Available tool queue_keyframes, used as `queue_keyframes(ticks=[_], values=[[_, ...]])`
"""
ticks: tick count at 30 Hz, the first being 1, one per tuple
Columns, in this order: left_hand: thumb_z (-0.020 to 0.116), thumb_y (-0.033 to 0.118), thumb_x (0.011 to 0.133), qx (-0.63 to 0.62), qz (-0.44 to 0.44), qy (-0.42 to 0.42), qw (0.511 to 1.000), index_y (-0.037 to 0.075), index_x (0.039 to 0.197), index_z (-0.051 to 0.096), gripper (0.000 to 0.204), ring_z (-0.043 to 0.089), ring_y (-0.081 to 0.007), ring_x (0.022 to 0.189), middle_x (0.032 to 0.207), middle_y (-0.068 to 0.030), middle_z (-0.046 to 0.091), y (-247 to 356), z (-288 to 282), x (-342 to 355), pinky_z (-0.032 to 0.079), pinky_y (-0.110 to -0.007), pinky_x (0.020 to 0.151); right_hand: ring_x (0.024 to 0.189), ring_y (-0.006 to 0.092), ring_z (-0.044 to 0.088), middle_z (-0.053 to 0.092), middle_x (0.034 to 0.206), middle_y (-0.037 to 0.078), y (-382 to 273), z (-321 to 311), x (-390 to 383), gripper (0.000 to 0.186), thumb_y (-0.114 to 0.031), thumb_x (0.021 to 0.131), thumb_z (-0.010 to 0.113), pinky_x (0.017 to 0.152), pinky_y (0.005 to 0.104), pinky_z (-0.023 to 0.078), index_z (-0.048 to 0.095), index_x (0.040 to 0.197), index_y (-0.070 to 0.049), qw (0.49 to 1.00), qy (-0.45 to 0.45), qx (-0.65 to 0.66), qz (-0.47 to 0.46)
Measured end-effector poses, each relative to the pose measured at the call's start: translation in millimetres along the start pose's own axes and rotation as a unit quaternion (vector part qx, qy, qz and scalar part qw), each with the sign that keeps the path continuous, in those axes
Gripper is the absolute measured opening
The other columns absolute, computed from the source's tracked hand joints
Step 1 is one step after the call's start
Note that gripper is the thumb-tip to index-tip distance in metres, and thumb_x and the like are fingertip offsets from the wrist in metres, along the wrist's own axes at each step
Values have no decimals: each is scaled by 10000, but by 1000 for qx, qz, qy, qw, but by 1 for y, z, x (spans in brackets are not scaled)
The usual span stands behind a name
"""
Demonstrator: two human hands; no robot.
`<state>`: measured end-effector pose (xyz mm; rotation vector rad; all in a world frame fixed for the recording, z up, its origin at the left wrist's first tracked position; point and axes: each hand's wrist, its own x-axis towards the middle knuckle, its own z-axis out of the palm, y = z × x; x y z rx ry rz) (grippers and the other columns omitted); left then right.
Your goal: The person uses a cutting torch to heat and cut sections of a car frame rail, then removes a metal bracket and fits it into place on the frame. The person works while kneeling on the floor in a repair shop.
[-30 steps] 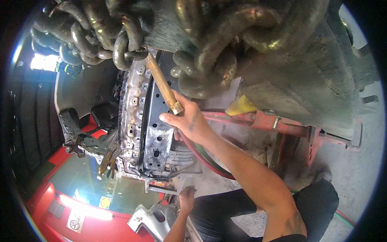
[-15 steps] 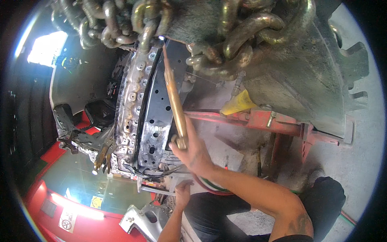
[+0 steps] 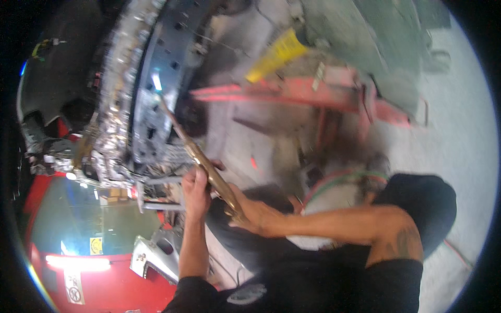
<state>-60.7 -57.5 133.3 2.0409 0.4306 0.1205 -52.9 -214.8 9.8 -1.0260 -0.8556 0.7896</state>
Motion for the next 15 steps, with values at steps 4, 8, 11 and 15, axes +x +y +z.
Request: queue_keyframes(ticks=[4,8,11,15], values=[[601,374,1000,-5,-13,31,999,2,1016,663,377,498,-51,627,909,-59,662,-17,-1,-21,375,-205,537,1070,501,589,567,1180,320,6,-3,-12,973,-310,914,669,894,540,486,-16,1559,-61,991,-77,-113,-10],[605,318,994,67,17,84,994,4,990,671,321,495,-47,622,860,-42,654,-23,-3,-24,366,-204,538,1011,458,615,575,1163,265,69,-55,3,652,-302,867,614,872,522,516,429,1421,-14,957,-66,-268,-93],[636,246,974,61,-18,100,993,-20,1026,679,274,581,-104,779,882,-54,674,-34,-9,-33,455,-258,703,1040,391,621,586,1153,221,116,-92,26,471,-219,857,593,851,504,531,537,1280,-22,896,43,-441,27],[648,210,926,133,-57,79,986,-36,1035,696,273,655,-180,879,918,-106,715,-45,-3,-37,513,-347,823,1086,367,616,618,1147,193,186,-111,67,379,-180,868,582,836,483,550,609,1210,-19,831,92,-521,172]])
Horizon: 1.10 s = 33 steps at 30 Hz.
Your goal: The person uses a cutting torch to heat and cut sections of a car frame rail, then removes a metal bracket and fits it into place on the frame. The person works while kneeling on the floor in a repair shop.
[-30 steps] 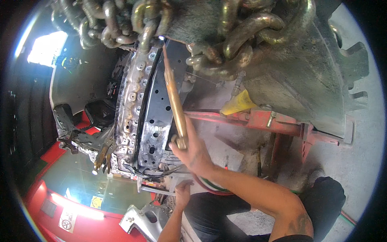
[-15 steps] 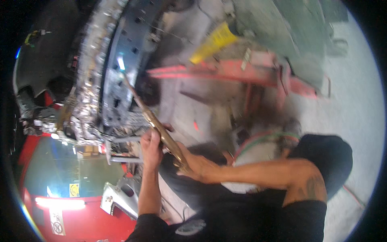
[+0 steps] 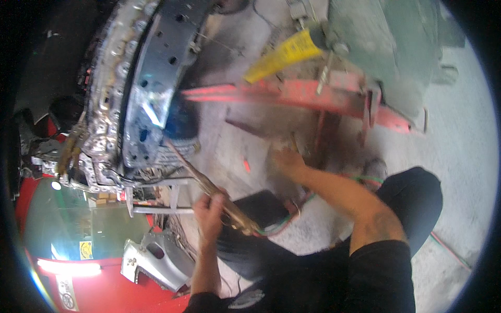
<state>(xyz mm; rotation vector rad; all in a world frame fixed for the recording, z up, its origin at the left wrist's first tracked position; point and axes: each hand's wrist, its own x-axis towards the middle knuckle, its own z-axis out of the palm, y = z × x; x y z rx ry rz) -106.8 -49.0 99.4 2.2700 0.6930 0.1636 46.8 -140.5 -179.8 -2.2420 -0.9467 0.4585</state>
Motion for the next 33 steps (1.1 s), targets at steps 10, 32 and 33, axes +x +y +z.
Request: queue_keyframes(ticks=[10,32,33], values=[[647,375,972,-39,-64,-70,995,-27,978,667,402,552,-101,731,792,-30,635,-15,36,-13,467,-292,668,961,323,681,694,1005,209,54,92,44,291,-106,873,580,804,427,559,681,1128,-9,993,-49,10,106],[674,419,915,-279,-187,-31,941,82,766,622,372,414,-105,433,603,7,514,-102,52,130,267,-284,403,760,352,673,686,932,250,-87,-236,-177,532,-133,914,476,778,413,521,479,1414,50,915,216,337,50],[675,418,915,-287,-178,-49,940,84,765,621,370,416,-106,432,604,6,515,-105,52,133,268,-281,404,750,337,666,685,930,229,-93,-242,-188,551,-134,915,478,789,402,522,456,1433,54,900,232,367,43]])
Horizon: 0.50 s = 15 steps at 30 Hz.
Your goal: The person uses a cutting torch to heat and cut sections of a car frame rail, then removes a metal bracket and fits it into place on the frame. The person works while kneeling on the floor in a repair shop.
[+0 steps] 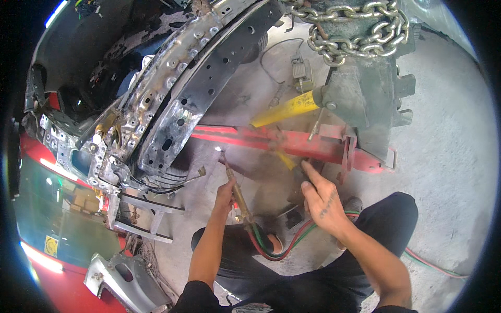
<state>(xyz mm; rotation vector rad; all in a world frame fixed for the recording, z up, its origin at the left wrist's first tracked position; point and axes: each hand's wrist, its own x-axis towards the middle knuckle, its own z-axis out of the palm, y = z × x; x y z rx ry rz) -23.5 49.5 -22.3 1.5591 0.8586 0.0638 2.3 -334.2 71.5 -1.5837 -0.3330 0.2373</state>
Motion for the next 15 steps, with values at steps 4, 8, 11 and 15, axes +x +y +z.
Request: queue_keyframes(ticks=[4,8,11,15], values=[[663,427,924,-4,19,-39,999,80,776,631,379,420,-100,434,612,1,529,-17,5,9,278,-266,402,674,179,592,636,841,101,-8,31,13,561,-126,931,513,726,327,500,418,1453,60,978,-17,209,-6],[642,438,939,67,18,-38,997,73,810,655,387,416,-90,435,620,0,540,-21,16,-7,291,-252,404,529,114,492,541,750,38,-11,103,87,481,-161,983,538,479,290,411,419,1434,-45,937,84,334,-52],[650,453,932,97,52,-61,992,71,835,659,394,410,-85,436,617,11,529,-31,19,-19,285,-256,409,433,109,437,502,712,21,-41,126,135,497,-188,1017,532,357,283,369,353,1476,-122,898,74,429,-63],[664,427,950,95,-16,-93,991,81,860,644,358,387,-60,432,611,36,515,-42,29,-37,257,-254,402,408,105,410,488,705,22,-87,124,184,484,-204,1024,529,347,281,388,323,1457,-132,836,21,543,-76]])
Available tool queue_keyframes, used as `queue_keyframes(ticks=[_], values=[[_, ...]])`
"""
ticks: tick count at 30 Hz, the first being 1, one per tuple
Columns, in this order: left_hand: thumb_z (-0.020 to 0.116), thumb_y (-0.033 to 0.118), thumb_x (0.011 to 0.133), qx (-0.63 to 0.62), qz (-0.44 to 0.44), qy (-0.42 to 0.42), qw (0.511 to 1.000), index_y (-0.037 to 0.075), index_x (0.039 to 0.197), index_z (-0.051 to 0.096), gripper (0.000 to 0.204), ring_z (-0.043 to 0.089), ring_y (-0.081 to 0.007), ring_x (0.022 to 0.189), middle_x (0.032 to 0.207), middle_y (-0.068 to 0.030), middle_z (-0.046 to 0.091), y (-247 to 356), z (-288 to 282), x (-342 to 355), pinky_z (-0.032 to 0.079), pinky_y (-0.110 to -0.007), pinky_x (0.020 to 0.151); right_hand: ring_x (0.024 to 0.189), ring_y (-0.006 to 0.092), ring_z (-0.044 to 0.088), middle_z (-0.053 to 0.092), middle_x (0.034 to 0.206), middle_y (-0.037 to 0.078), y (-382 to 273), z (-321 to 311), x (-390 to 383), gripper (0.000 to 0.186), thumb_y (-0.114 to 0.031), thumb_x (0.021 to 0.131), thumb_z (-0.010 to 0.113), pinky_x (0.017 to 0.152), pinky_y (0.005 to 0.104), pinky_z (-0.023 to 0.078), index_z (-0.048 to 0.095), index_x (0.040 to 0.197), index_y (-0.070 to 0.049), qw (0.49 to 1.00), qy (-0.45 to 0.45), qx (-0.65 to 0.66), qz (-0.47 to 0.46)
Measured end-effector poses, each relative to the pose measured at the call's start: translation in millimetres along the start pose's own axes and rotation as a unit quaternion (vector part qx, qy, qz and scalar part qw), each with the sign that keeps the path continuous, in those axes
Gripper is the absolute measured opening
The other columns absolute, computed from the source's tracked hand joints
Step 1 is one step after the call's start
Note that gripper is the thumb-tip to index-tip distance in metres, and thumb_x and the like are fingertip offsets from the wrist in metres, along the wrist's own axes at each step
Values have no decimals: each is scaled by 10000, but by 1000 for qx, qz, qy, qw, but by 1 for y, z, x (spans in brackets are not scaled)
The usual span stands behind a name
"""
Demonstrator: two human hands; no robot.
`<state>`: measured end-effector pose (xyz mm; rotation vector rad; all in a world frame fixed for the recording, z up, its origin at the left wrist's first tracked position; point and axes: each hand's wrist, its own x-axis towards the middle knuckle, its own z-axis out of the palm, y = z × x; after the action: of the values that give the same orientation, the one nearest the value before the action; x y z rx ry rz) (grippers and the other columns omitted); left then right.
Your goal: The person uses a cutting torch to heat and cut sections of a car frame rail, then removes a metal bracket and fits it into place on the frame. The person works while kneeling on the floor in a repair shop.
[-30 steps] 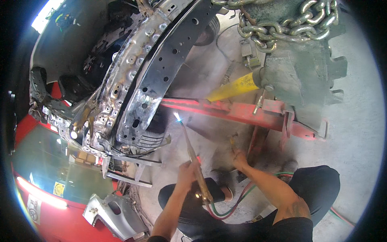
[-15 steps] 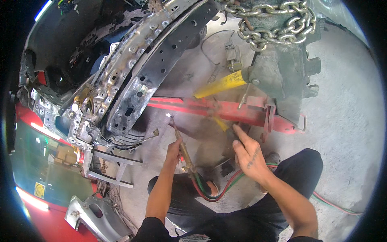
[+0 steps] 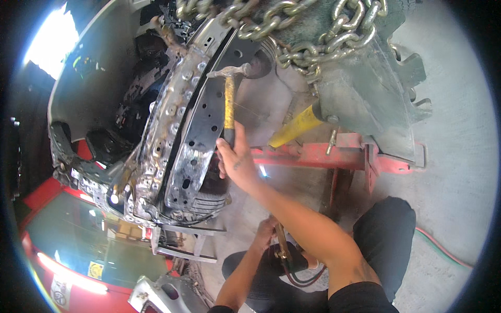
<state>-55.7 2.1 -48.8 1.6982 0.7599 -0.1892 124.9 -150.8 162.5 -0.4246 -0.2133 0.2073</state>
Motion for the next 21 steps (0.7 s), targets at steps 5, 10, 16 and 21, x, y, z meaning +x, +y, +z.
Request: queue_keyframes(ticks=[5,10,16,21], values=[[664,420,963,-26,-59,-11,998,92,874,634,341,379,-47,424,616,52,509,10,25,-2,245,-232,403,395,113,407,474,696,25,-8,3,81,384,-215,1029,518,331,294,400,355,1370,-145,998,-18,43,-38],[640,417,979,-30,-63,29,997,66,896,632,361,383,-46,432,632,40,524,20,36,-17,248,-229,408,395,137,463,474,670,45,5,23,118,213,-220,1031,505,308,319,402,410,1142,-65,1000,-13,0,-15],[626,412,988,-24,-73,30,997,8,969,642,405,381,-43,461,658,22,533,20,27,-24,252,-231,431,390,180,523,522,607,90,9,39,140,196,-172,1033,498,308,341,425,367,1106,-46,996,22,21,-86],[637,418,982,-20,-61,35,997,7,978,652,412,374,-40,467,659,28,530,18,23,-26,248,-232,439,415,278,596,580,616,177,10,56,166,268,-146,1022,488,343,405,489,294,1138,-2,996,18,-22,-83]])
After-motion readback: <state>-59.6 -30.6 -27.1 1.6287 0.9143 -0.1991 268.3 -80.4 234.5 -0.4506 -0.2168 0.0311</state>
